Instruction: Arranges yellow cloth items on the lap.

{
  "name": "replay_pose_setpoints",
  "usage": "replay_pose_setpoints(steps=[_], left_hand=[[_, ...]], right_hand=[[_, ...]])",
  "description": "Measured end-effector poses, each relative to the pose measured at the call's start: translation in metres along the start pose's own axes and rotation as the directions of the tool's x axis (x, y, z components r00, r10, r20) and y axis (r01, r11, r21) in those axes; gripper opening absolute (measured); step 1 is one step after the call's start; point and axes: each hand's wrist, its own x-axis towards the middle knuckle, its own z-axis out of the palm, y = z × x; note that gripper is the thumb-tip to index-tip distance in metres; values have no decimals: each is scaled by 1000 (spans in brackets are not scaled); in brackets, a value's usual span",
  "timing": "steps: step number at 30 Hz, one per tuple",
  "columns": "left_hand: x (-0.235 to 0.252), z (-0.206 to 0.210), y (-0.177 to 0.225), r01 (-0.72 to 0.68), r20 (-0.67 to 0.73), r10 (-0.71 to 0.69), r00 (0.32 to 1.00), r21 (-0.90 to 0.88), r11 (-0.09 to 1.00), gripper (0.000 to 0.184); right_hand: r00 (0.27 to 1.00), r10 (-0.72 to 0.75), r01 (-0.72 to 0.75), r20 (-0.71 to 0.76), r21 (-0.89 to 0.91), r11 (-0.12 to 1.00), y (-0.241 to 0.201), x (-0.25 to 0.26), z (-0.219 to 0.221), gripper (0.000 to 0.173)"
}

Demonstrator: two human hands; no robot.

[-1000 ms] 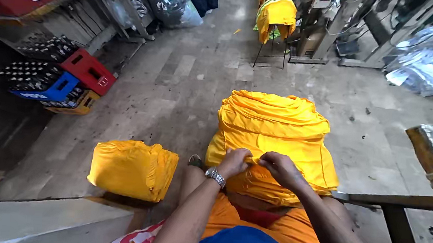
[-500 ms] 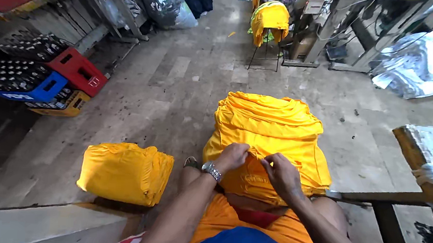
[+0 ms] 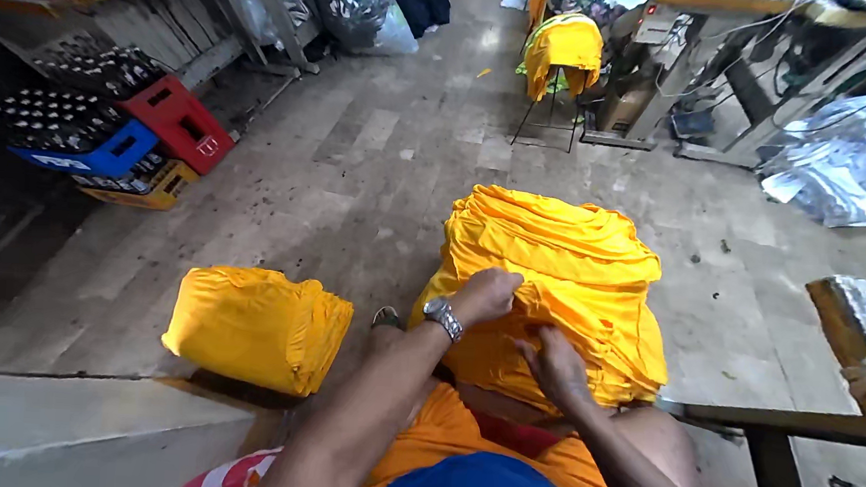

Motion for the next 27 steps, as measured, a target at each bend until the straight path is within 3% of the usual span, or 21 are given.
replay_pose_setpoints(steps=[2,3,5,7,9,11,12,14,15,16,18,20,21,22,24,25,27], left_hand=[[-2,-24,10,-71,-2,71,997,16,997,17],[-3,-32,11,-114,15,113,993,20,993,18],[-5,-28,7,-145,114,145,983,-12,989,18],[-7,3,-2,-59,209,64,976,-29,998,30],[-5,25,-6,50,168,-49,985,-4,999,25],[-2,17,-5,72,99,-76,992,36,997,21],[-2,9,-1,57,78,-61,995,49,997,21],[0,-12,7,1,36,-4,999,67,998,21],[-1,-22,13,-27,30,24,999,78,997,21],[-2,-30,19,-60,43,56,998,88,994,20],[-3,-36,20,-111,148,100,984,72,991,21],[-6,-12,11,-95,286,91,954,0,995,24],[-6,4,7,-48,312,45,949,2,999,27],[-6,18,4,3,282,-9,959,21,1000,27],[0,17,4,69,185,-80,979,65,996,23],[2,9,7,71,149,-81,986,68,995,23],[2,-11,15,35,85,-41,996,70,997,21]], right_hand=[[984,45,-42,171,-20,999,4,6,13,35],[986,14,-20,167,38,999,4,12,9,31],[997,-52,37,55,236,971,-2,17,-16,25],[995,-82,94,-50,335,937,-7,16,-42,28],[985,-115,146,-132,265,953,-12,11,-47,24],[971,-141,167,-193,126,978,-10,1,-23,24],[983,-116,123,-144,47,991,-9,-7,-6,29],[994,13,-2,107,-105,994,-9,-15,23,44],[979,50,-26,197,-123,992,-8,-14,34,42],[974,37,-23,223,-67,997,-8,-12,35,38],[991,-40,1,131,280,960,-8,-3,13,30],[999,15,-35,37,650,759,-11,0,-17,24],[999,32,-31,12,704,709,-12,2,-29,23],[999,20,9,-37,668,744,-11,3,-33,23],[990,-46,97,-134,406,909,-8,1,-28,24],[991,-40,74,-129,268,961,-5,-3,-19,27],[993,92,-95,69,31,995,1,-10,5,44]])
